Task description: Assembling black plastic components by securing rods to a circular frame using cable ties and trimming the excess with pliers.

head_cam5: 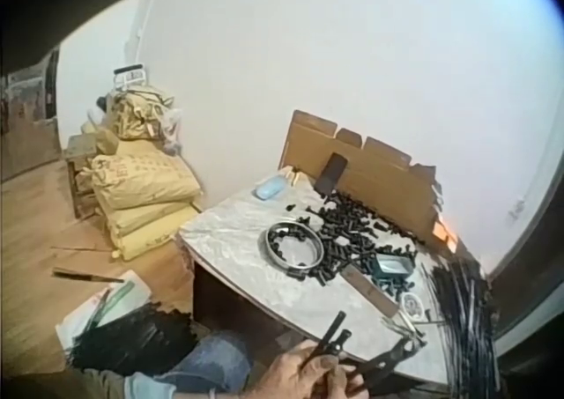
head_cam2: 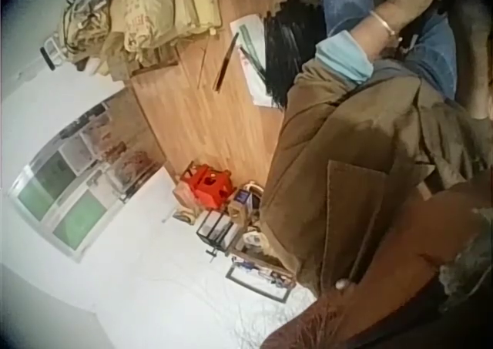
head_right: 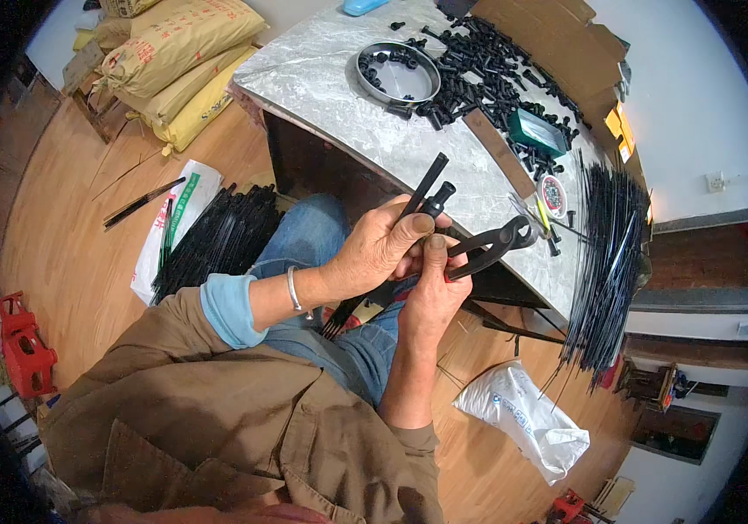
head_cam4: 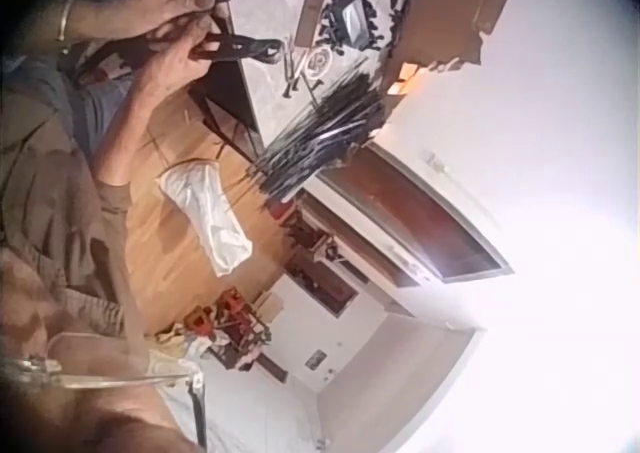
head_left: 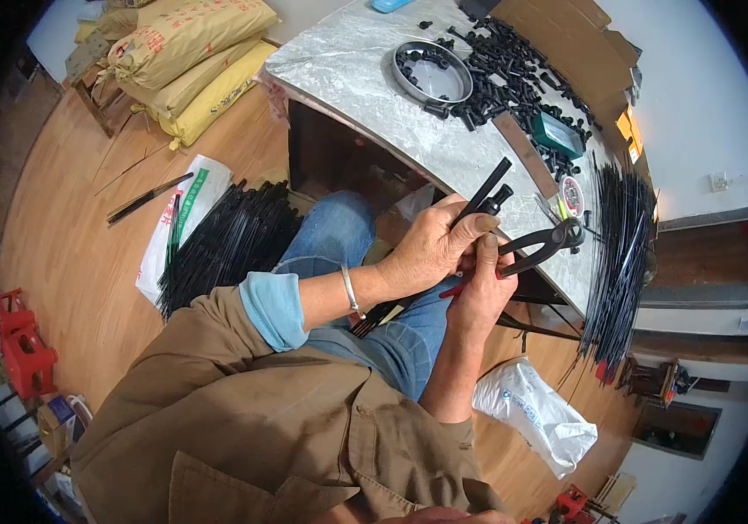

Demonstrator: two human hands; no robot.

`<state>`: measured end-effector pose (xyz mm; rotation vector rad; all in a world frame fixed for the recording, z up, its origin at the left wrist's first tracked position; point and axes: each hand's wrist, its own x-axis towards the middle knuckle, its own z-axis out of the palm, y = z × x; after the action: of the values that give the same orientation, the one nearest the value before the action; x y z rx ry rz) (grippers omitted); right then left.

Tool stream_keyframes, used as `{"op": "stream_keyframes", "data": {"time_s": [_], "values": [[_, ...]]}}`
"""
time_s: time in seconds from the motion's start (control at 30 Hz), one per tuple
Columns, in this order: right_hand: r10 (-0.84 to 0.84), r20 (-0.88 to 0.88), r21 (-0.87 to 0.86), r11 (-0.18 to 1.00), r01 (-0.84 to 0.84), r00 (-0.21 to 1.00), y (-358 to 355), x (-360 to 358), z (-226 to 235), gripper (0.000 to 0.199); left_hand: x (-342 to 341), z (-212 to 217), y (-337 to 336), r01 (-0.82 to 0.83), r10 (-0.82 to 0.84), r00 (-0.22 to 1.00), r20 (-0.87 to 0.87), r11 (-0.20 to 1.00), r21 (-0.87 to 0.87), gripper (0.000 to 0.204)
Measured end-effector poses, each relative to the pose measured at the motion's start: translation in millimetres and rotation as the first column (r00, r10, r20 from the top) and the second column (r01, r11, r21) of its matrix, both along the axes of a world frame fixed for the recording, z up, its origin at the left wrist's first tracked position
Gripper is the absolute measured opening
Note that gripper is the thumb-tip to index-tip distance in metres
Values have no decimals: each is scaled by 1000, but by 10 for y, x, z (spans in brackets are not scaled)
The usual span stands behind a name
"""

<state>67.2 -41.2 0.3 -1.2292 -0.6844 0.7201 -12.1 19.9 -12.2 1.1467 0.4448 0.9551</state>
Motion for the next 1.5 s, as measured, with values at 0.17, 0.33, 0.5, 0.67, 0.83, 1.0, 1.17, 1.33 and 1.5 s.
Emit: {"op": "stream_keyframes", "data": {"time_s": [0.17, 0.33, 0.5, 0.67, 0.83, 1.0, 1.17, 1.33, 1.5], "values": [[-55, 191, 1, 998, 56, 980, -7, -9, -15, 22, 29, -3, -19, 2, 1, 998, 65, 999, -35, 52], [-7, 216, 19, 1000, 3, 976, 16, -6, 50, 22, -75, -5, 66, 156, -156, 987, 27, 987, -26, 57], [238, 229, -210, 959, -190, 944, -146, 145, 324, 26, -91, -93, 194, 230, -233, 971, -50, 971, -66, 71], [518, -12, -442, 764, -469, 855, -543, 434, 564, 32, -150, -59, 247, 216, -234, 968, -92, 961, -173, 76], [537, -185, -641, 569, -515, 823, -816, 443, 667, 28, -68, 5, 142, 292, -306, 951, -50, 938, -186, 72], [533, -291, -573, 568, -591, 795, -911, 471, 614, 25, 4, 51, 87, 415, -416, 909, 31, 893, -172, 69], [542, -328, -569, 540, -620, 773, -921, 469, 650, 31, 22, 14, 99, 421, -421, 906, 43, 886, -195, 70], [477, -490, -382, 636, -671, 730, -908, 398, 638, 46, 4, 67, 75, 438, -445, 896, -15, 888, -141, 72], [498, -570, -364, 561, -744, 654, -904, 459, 848, 44, 2, 74, 53, 446, -457, 888, -53, 884, -138, 74]]}}
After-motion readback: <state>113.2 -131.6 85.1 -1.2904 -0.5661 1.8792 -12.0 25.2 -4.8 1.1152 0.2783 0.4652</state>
